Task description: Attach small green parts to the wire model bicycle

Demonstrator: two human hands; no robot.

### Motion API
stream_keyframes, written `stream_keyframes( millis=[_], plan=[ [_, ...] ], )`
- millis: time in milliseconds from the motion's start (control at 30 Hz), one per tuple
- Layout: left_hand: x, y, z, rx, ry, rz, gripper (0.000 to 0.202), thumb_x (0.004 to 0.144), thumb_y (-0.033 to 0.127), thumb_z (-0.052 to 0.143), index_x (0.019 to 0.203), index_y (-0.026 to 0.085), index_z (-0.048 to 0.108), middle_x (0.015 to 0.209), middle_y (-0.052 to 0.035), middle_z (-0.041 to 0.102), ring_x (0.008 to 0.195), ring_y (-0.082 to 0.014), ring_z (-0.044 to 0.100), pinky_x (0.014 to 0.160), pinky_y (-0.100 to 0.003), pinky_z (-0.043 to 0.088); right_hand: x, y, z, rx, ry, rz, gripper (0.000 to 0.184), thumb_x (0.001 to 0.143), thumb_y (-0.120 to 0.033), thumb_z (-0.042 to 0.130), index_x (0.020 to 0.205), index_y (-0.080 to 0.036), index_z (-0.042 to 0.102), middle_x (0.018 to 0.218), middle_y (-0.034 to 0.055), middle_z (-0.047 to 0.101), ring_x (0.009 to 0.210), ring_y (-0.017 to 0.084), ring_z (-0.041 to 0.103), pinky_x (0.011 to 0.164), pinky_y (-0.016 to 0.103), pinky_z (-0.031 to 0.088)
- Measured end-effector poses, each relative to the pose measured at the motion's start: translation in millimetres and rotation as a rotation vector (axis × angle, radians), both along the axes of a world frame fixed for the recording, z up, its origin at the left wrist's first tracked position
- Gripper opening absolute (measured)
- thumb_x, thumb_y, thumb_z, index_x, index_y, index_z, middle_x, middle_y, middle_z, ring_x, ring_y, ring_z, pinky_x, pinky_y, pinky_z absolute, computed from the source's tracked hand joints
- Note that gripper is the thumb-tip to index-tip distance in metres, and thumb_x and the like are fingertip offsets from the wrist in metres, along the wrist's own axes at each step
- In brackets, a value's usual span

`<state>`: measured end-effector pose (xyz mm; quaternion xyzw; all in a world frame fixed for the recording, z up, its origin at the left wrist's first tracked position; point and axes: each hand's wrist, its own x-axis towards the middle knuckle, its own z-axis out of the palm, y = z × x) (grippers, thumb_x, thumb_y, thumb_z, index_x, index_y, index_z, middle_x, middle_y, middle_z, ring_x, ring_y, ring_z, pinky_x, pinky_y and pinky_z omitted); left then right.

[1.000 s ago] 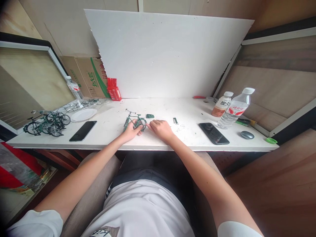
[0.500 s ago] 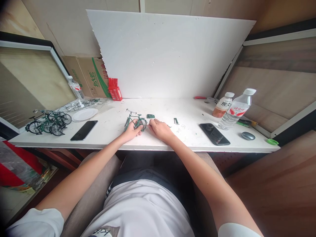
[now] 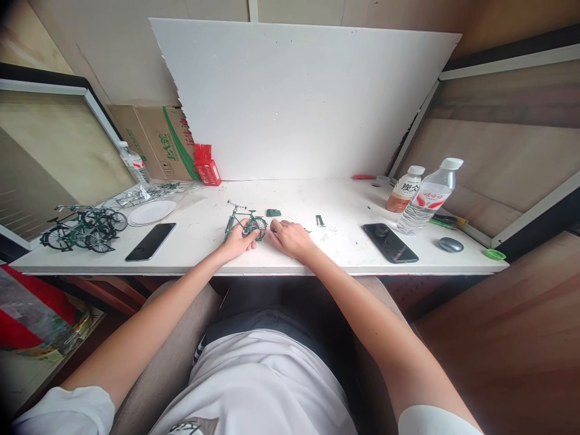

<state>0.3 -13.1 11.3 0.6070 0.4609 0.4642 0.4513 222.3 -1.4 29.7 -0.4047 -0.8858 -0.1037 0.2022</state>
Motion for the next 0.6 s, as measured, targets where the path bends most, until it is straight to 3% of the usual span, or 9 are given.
stream_keyframes(
  millis=[167, 367, 600],
  plan=[
    [1.1, -1.0, 3.0, -0.029, -0.02, 0.01, 0.037, 0.093, 0.039, 0.078, 0.109, 0.022, 0.049, 0.057, 0.008, 0.058, 0.051, -0.0122, 0.057, 0.057, -0.026, 0.04, 1.4, -0.5, -1.7, -0.011, 0.032, 0.071, 0.024, 0.116, -0.035, 0.041, 0.112, -0.019, 0.059, 0.093, 0.0089, 0.075, 0.078, 0.022, 0.067, 0.066, 0.031, 0.034],
    [-0.2, -3.8, 4.9, -0.009, -0.008, -0.022, 0.037, 0.094, 0.041, 0.078, 0.11, 0.021, 0.051, 0.055, 0.0075, 0.059, 0.052, -0.0124, 0.058, 0.058, -0.026, 0.042, 2.4, 3.0, -4.1, 0.006, 0.025, 0.049, 0.03, 0.117, -0.038, 0.042, 0.108, -0.019, 0.063, 0.085, 0.008, 0.075, 0.069, 0.022, 0.064, 0.064, 0.031, 0.031],
    [2.5, -7.5, 8.8, 0.028, -0.008, -0.066, 0.033, 0.093, 0.042, 0.077, 0.104, 0.021, 0.054, 0.059, 0.0071, 0.06, 0.049, -0.0109, 0.058, 0.055, -0.024, 0.042, 1.6, 6.3, -8.9, 0.088, -0.007, 0.008, 0.047, 0.117, -0.038, 0.038, 0.085, -0.019, 0.066, 0.072, 0.0073, 0.07, 0.063, 0.02, 0.06, 0.063, 0.034, 0.025]
  ],
)
